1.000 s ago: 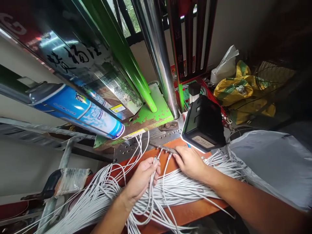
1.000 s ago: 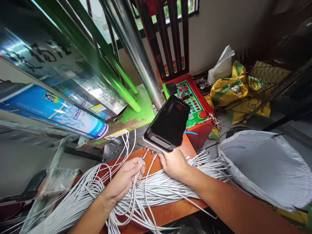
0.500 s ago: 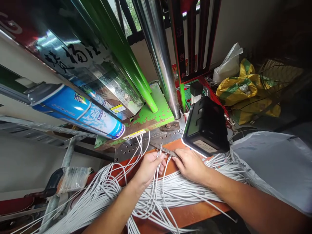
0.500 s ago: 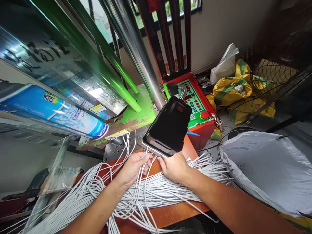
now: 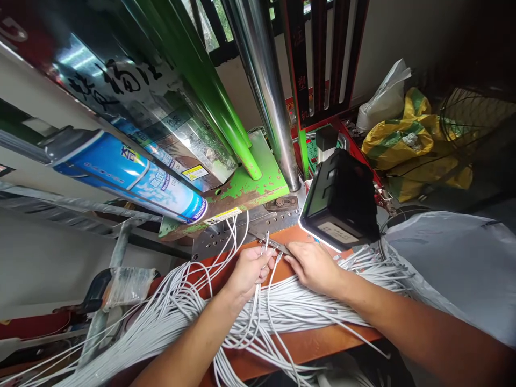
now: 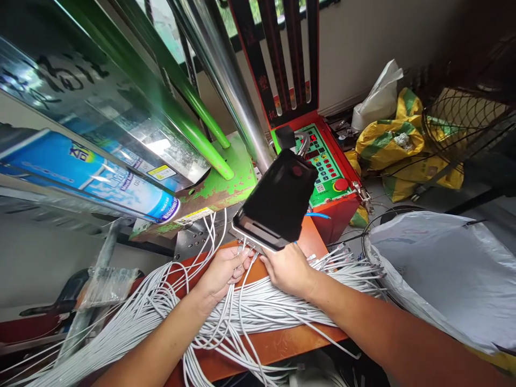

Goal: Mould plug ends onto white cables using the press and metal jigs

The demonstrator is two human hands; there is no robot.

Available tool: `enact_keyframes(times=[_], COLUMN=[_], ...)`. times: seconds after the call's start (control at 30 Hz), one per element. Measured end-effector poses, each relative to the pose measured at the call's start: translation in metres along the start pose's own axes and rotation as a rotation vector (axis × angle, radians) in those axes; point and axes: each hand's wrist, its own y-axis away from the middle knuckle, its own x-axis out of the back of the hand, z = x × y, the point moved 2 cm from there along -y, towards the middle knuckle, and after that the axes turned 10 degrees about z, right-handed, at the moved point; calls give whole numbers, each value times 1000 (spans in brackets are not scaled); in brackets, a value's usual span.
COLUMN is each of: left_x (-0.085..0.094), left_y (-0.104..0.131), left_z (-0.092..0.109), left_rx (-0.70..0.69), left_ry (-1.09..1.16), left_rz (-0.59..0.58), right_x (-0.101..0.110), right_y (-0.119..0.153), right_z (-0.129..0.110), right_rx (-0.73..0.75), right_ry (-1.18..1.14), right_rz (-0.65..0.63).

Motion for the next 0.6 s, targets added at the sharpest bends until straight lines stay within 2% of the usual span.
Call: enact_keyframes(times=[0.13,0.3,0.4,0.6], left_x=[3,28,35,33], left_y=[-2,-4,1,11], left_z=[4,15,9,-3], left_rx=[-24,-118,-37,62], left_ry=[-7,5,47,37], left_rz=[23,149,109,42], right_x=[2,2,2,1], right_y=[-1,-2,-2,-2], right_z=[-2,-2,-1,1], right_rx=[-64,-157,-148,-118], right_ry=[37,82,71,50], right_rz=[-6,-22,-18,8])
